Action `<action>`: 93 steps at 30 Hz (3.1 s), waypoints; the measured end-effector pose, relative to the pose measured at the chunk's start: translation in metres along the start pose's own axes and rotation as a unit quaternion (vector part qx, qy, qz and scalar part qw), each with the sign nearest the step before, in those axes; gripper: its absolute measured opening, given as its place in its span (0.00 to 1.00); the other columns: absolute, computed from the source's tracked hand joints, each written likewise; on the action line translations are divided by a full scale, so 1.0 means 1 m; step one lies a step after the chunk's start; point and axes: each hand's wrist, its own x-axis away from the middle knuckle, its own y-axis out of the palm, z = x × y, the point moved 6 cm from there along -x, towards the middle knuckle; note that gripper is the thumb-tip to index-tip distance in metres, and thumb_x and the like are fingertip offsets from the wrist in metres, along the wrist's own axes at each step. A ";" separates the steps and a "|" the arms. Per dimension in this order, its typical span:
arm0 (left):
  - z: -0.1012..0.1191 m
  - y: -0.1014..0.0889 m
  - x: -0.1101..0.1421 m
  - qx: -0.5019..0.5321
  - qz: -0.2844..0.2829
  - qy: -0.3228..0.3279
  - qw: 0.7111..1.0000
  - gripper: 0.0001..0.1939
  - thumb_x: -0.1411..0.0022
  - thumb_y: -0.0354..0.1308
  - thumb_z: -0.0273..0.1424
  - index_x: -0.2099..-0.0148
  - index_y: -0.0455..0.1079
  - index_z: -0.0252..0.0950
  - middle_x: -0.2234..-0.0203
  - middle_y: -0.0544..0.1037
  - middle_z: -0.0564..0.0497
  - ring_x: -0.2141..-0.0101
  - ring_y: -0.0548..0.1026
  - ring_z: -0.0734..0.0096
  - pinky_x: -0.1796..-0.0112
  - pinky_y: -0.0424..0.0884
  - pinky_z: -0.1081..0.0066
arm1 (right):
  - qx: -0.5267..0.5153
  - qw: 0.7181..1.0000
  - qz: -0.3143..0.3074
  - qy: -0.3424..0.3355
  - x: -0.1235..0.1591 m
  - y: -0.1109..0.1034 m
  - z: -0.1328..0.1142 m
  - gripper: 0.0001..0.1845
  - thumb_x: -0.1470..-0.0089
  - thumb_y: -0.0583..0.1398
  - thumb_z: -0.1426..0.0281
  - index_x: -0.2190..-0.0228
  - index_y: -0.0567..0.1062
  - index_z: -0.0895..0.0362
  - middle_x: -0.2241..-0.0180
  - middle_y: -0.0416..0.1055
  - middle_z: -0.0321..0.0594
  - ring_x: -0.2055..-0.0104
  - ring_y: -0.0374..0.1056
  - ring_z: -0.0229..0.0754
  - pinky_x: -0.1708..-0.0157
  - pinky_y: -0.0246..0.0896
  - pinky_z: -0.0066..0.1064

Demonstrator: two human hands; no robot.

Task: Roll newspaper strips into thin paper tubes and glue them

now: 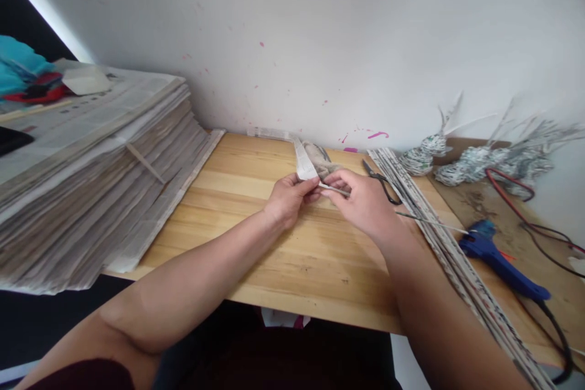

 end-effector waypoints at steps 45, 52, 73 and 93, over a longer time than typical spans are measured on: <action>0.002 0.001 0.000 0.059 0.030 -0.048 0.997 0.05 0.45 0.65 0.21 0.69 0.72 0.27 0.77 0.77 0.51 0.77 0.74 0.83 0.72 0.72 0.82 | 0.115 0.992 -0.036 -0.038 0.003 0.003 -0.011 0.08 0.40 0.56 0.67 0.69 0.73 0.56 0.74 0.73 0.37 0.76 0.63 0.38 0.73 0.47 0.30; 0.002 0.001 0.000 0.053 0.026 -0.046 0.997 0.07 0.48 0.69 0.22 0.69 0.72 0.27 0.75 0.77 0.50 0.77 0.73 0.82 0.73 0.72 0.81 | 0.117 0.991 -0.049 -0.036 0.004 0.004 -0.012 0.14 0.38 0.53 0.68 0.74 0.72 0.56 0.77 0.70 0.38 0.77 0.61 0.38 0.74 0.46 0.30; 0.001 0.000 0.000 0.051 0.028 -0.047 0.997 0.04 0.46 0.67 0.21 0.67 0.74 0.27 0.76 0.77 0.50 0.78 0.71 0.84 0.75 0.69 0.83 | 0.087 0.995 -0.026 -0.042 0.005 0.007 -0.013 0.06 0.40 0.57 0.66 0.65 0.74 0.54 0.71 0.75 0.38 0.72 0.66 0.40 0.72 0.50 0.30; 0.002 0.000 0.001 0.040 0.038 -0.061 0.997 0.05 0.46 0.67 0.22 0.70 0.74 0.27 0.79 0.75 0.51 0.81 0.68 0.85 0.77 0.67 0.82 | 0.132 0.988 -0.074 -0.008 0.005 0.011 -0.010 0.15 0.39 0.53 0.68 0.77 0.70 0.56 0.78 0.71 0.39 0.75 0.63 0.40 0.74 0.45 0.31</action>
